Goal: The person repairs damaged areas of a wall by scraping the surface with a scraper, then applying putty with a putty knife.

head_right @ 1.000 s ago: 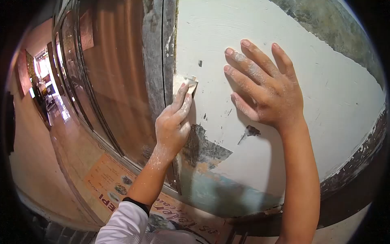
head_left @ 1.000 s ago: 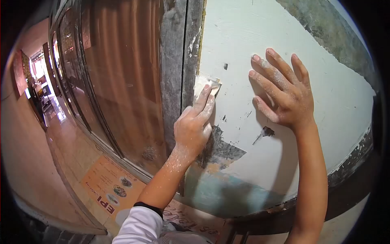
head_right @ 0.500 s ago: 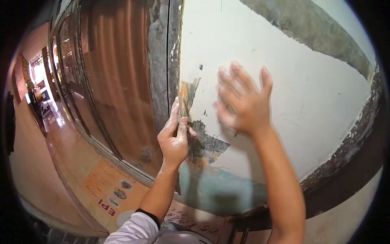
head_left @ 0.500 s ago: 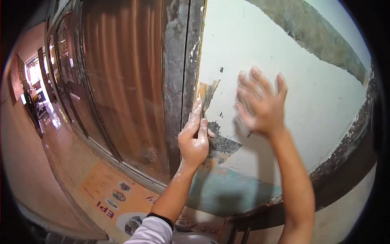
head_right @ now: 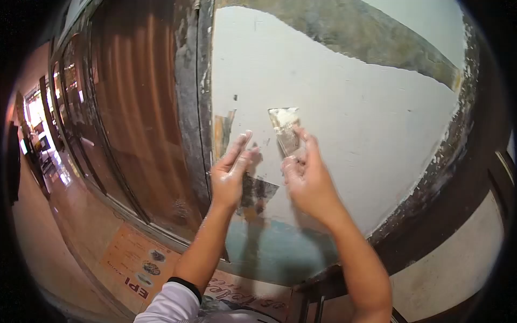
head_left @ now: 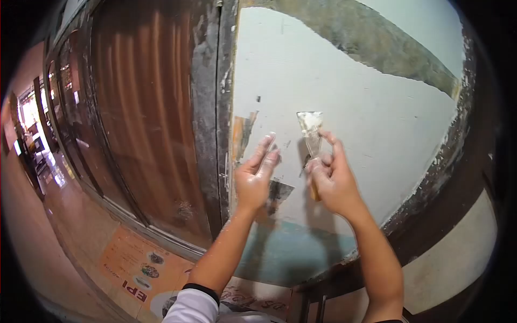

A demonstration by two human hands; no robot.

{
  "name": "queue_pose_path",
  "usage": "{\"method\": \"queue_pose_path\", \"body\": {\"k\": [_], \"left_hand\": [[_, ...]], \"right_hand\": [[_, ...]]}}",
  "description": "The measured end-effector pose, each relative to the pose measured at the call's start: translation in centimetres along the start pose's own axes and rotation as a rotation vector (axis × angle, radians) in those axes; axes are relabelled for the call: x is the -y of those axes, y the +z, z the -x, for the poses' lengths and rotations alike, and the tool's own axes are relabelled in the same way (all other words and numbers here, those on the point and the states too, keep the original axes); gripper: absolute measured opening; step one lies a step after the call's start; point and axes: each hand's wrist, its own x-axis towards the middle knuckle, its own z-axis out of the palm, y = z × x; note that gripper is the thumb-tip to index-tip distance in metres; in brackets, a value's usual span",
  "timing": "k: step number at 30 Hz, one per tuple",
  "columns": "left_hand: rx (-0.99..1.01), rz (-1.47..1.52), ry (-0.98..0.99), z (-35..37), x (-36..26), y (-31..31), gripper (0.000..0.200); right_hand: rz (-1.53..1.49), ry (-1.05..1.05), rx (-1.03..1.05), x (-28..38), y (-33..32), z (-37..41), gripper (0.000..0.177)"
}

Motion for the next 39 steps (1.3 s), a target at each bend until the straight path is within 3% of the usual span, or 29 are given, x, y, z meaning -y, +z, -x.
{"method": "queue_pose_path", "body": {"k": [2, 4, 7, 9, 13, 15, 16, 21, 24, 25, 28, 37, 39], "left_hand": [[-0.002, -0.153, 0.162, -0.8, -0.2, -0.5, 0.043], [0.014, -0.363, 0.357, -2.3, -1.1, -0.6, 0.043], [-0.001, -0.665, 0.575, -4.2, -3.2, 1.2, 0.044], [-0.014, -0.858, 0.689, -5.9, -3.8, 2.6, 0.046], [0.009, -1.093, 0.739, -9.5, -5.2, 6.5, 0.057], [-0.056, -1.244, 0.702, -11.2, -6.2, 9.0, 0.07], [-0.053, -1.276, 0.655, -12.0, -6.9, 10.3, 0.083], [-0.057, -1.276, 0.58, -12.7, -7.7, 15.4, 0.091], [-0.195, -1.464, 0.738, -12.9, -5.9, 15.1, 0.092], [-0.195, -1.458, 0.742, -13.4, -5.0, 14.1, 0.092], [-0.23, -1.403, 1.016, -14.4, -2.5, 11.3, 0.084], [-0.26, -1.344, 1.076, -15.1, -1.5, 10.6, 0.075], [-0.263, -1.327, 1.093, -15.1, -1.5, 10.7, 0.074]], "right_hand": [[0.131, -0.011, -0.057, 0.5, -3.5, -0.6, 0.053], [0.646, -0.48, -0.232, 0.9, -6.9, -1.2, 0.047], [0.819, -0.359, -0.374, 2.6, -12.1, -0.9, 0.045], [0.909, -0.491, -0.482, 2.8, -16.1, -0.9, 0.045], [0.935, -0.198, -0.712, 5.4, -21.6, 0.1, 0.045], [0.943, -0.149, -0.76, 5.7, -24.3, 0.1, 0.044], [0.969, -0.14, -0.758, 5.6, -25.5, 0.2, 0.044], [0.952, -0.02, -0.754, 5.3, -28.0, 0.5, 0.043], [0.951, -0.047, -0.75, 4.6, -29.0, 0.2, 0.043], [0.923, -0.076, -0.75, 4.4, -29.1, 0.0, 0.043], [0.875, -0.128, -0.746, 3.7, -29.3, -0.3, 0.043], [0.852, -0.025, -0.726, 3.1, -29.0, -1.5, 0.041], [0.832, -0.255, -0.81, 1.9, -29.0, -1.8, 0.028]]}}
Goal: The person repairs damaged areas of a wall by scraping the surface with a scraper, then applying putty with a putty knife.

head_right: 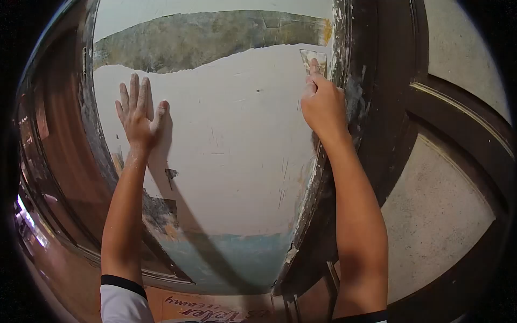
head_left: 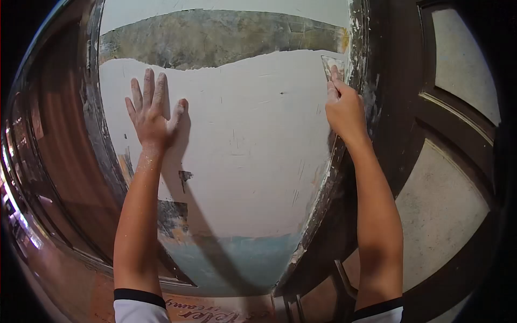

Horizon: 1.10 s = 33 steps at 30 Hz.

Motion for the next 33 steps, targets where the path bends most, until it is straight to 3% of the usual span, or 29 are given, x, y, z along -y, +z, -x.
{"method": "queue_pose_path", "body": {"k": [4, 5, 9, 12, 16, 20, 22, 27, 31, 33], "left_hand": [[-0.008, 0.012, 0.005, 0.1, 0.1, 0.0, 0.072], [-0.022, 0.006, 0.002, 0.0, -0.1, 0.0, 0.071], [-0.028, 0.017, -0.012, 0.1, 0.1, 0.3, 0.074], [-0.026, 0.002, -0.026, 0.1, -0.1, 0.1, 0.073], [-0.026, 0.026, -0.023, 0.3, 0.4, 0.3, 0.071], [-0.059, 0.042, -0.011, 0.1, 0.1, 0.0, 0.067], [-0.058, 0.059, -0.014, 0.2, 0.0, 0.0, 0.066], [-0.07, 0.082, -0.015, 0.2, 0.0, -0.1, 0.064], [-0.069, 0.068, -0.015, 0.4, 0.6, 0.4, 0.065], [-0.072, 0.068, -0.02, 0.5, 0.7, 0.5, 0.065]], "right_hand": [[-0.004, 0.053, 0.035, 0.3, -0.4, -0.3, 0.026], [0.085, 0.137, 0.154, 0.5, -1.0, -0.6, 0.042], [0.049, 0.122, 0.138, -0.1, -0.8, -0.6, 0.043], [0.01, 0.017, 0.057, -0.3, -0.5, -1.0, 0.029], [0.042, 0.08, 0.055, 0.3, -0.4, -1.1, 0.033], [0.011, -0.012, 0.054, -0.3, -0.3, -0.9, 0.041], [0.086, 0.14, 0.11, 1.1, -0.9, -0.5, 0.041], [0.057, -0.01, 0.018, 0.1, 0.0, -1.2, 0.039], [0.072, 0.081, 0.082, 1.2, -1.0, -0.6, 0.037], [0.088, 0.026, 0.055, 0.2, -0.7, -0.7, 0.037]]}}
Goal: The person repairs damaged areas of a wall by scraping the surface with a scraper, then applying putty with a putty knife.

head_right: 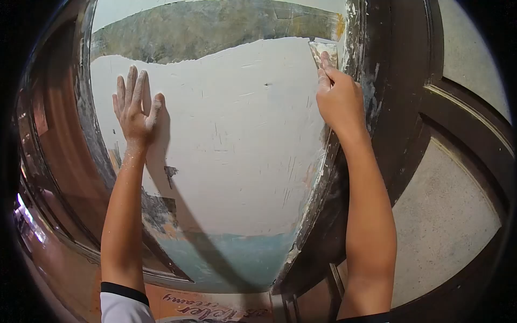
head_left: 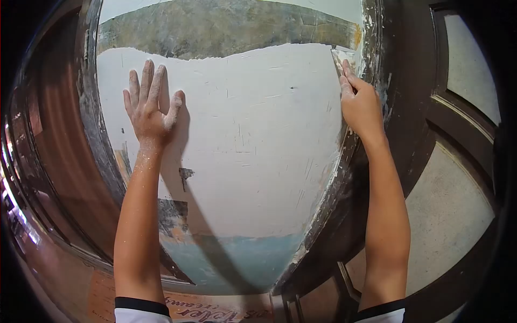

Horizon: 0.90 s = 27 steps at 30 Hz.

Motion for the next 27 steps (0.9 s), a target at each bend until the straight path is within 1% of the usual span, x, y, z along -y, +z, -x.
{"method": "queue_pose_path", "body": {"k": [1, 2, 5, 7, 8, 10, 11, 13, 17, 19, 21, 23, 24, 25, 27], "left_hand": [[-0.004, -0.005, 0.006, -0.1, 0.1, 0.0, 0.065], [-0.006, -0.001, 0.005, -0.1, 0.0, 0.0, 0.064], [-0.004, -0.001, 0.005, -0.1, 0.0, 0.0, 0.064], [-0.009, 0.007, 0.002, 0.0, -0.2, -0.1, 0.064], [-0.001, 0.012, 0.001, 0.0, -0.5, -0.3, 0.063], [-0.017, 0.022, 0.027, -0.1, -0.2, -0.2, 0.061], [-0.012, 0.02, 0.032, -0.1, -0.1, -0.2, 0.061], [0.002, 0.021, -0.005, -0.1, -0.5, -0.3, 0.062], [-0.03, 0.015, 0.047, -0.1, 0.0, -0.2, 0.061], [-0.012, 0.03, 0.009, -0.1, -0.3, -0.2, 0.061], [-0.008, 0.014, -0.001, 0.1, -0.2, -0.2, 0.063], [-0.004, 0.004, -0.005, 0.0, -0.2, -0.2, 0.063], [-0.009, 0.012, 0.006, -0.1, -0.1, -0.2, 0.063], [-0.004, 0.012, 0.007, 0.0, -0.2, -0.3, 0.063], [-0.017, 0.042, 0.006, -0.1, -0.4, -0.4, 0.061]], "right_hand": [[0.007, -0.049, -0.035, -0.3, 0.3, -0.3, 0.037], [0.003, -0.048, -0.036, -0.6, 0.4, -0.6, 0.037], [0.013, 0.002, 0.019, -0.1, -0.2, -0.9, 0.038], [-0.023, 0.068, 0.076, 0.3, -0.5, -0.1, 0.041], [-0.024, 0.064, 0.077, 0.8, -0.8, -0.2, 0.041], [0.045, 0.151, 0.152, 1.4, -1.0, -0.5, 0.041], [0.041, 0.157, 0.154, 1.1, -0.8, -0.2, 0.041], [0.01, 0.017, 0.054, 0.2, -0.5, 0.0, 0.039], [-0.008, -0.015, 0.016, 0.0, 0.0, -0.6, 0.04], [-0.051, 0.018, 0.059, 0.4, -0.4, -0.6, 0.04], [0.001, -0.009, 0.06, -0.7, 0.3, -0.4, 0.04], [-0.018, 0.015, 0.063, 0.0, 0.0, -0.3, 0.04], [0.008, 0.087, 0.104, 1.5, -0.7, -0.2, 0.039], [0.008, 0.09, 0.108, 0.9, -0.4, -0.2, 0.039], [0.002, -0.038, 0.021, -0.1, 0.3, -0.3, 0.039]]}}
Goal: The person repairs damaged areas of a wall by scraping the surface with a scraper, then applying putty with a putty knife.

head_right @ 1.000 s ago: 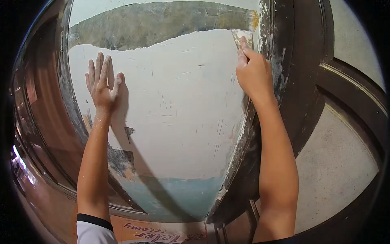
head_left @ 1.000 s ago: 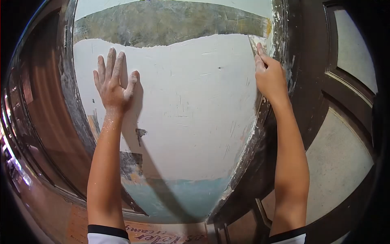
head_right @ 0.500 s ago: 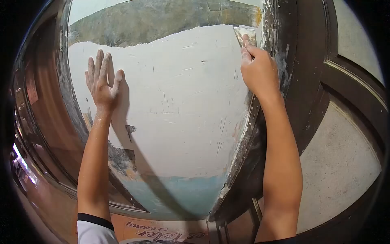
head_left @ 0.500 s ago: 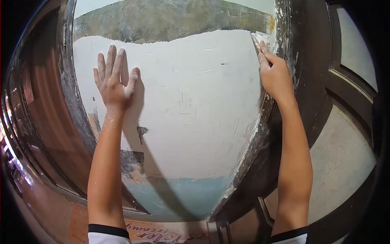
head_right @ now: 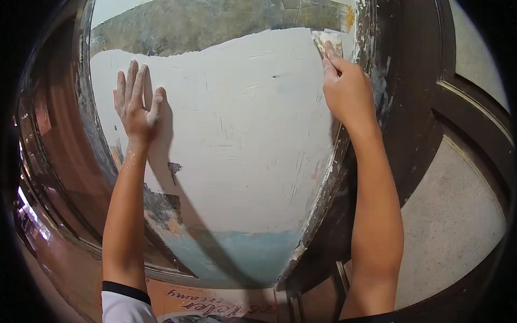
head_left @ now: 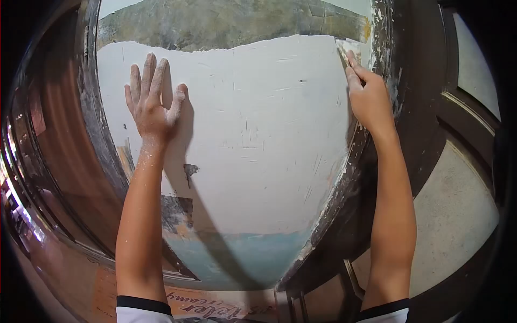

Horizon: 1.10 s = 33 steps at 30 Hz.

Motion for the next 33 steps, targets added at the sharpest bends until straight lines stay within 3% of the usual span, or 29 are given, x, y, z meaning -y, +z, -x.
{"method": "queue_pose_path", "body": {"k": [9, 16, 20, 22, 30, 33], "left_hand": [[0.001, 0.004, -0.008, -0.1, 0.1, 0.0, 0.064], [-0.001, -0.013, 0.004, 0.0, 0.5, 0.3, 0.062], [0.007, 0.005, -0.014, 0.0, 0.3, 0.1, 0.062], [0.003, 0.008, -0.012, 0.0, 0.4, 0.2, 0.062], [-0.023, 0.021, 0.006, 0.1, 0.3, 0.2, 0.059], [-0.022, 0.011, 0.006, 0.0, 0.3, 0.0, 0.059]], "right_hand": [[0.003, 0.118, 0.1, 1.4, -0.6, 0.9, 0.041], [-0.006, 0.093, 0.041, 1.2, 0.0, 1.0, 0.04], [0.072, 0.155, 0.162, 1.8, -0.4, 0.5, 0.04], [0.008, 0.111, 0.055, 1.9, -0.2, 1.2, 0.04], [-0.053, 0.154, 0.07, 2.4, 0.1, 1.2, 0.04], [-0.077, 0.031, 0.007, 1.0, 1.2, 0.3, 0.04]]}}
